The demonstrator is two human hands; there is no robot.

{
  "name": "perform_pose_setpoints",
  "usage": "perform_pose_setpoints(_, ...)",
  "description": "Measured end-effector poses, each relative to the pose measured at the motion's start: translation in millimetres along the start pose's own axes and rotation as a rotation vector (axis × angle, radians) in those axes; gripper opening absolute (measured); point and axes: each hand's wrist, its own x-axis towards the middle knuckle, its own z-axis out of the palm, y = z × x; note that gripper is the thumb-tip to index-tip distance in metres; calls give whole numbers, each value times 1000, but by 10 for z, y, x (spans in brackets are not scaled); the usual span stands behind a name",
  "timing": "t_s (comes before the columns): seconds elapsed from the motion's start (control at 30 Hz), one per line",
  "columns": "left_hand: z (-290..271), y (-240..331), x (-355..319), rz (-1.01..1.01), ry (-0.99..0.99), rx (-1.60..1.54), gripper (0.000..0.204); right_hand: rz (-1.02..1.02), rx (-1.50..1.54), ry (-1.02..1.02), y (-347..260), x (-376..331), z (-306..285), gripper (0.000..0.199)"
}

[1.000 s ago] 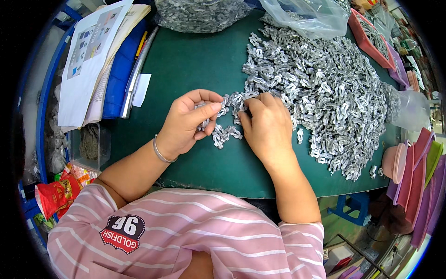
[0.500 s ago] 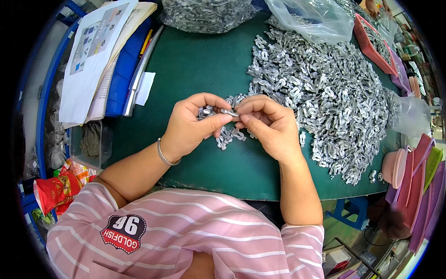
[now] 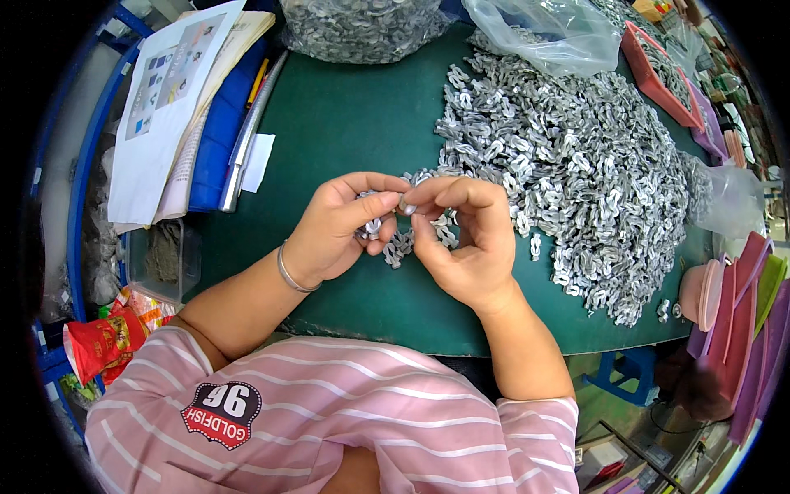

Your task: The person picks up small metal pieces from a pile on a green table by hand, turns them over to check them, and places them into groups.

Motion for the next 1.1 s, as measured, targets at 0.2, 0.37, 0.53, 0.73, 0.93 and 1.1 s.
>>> perform_pose_setpoints(0.2,2,151,29,-182,132,-394,22,32,-489,25,-15,104,-110,14)
perform_pose_setpoints(0.37,-88,248,59,-38,40,-490,14,146,-1011,-209,67,22,-67,25)
perform_pose_setpoints(0.53,375,1064,220,353,107,-309,15,119,-1071,-205,8,20,-94,15)
perform_pose_setpoints(0.73,616,2291,794,780,311,-130,20,40,-619,-1,62,37,-67,3)
perform_pose_setpoints(0.93,226,2820,1520,467,368,304,23,411,109,56,27,56,-199,11)
perform_pose_setpoints(1.1,825,2026,871,1255,186,330,17,427,372,81,44,60,-301,13)
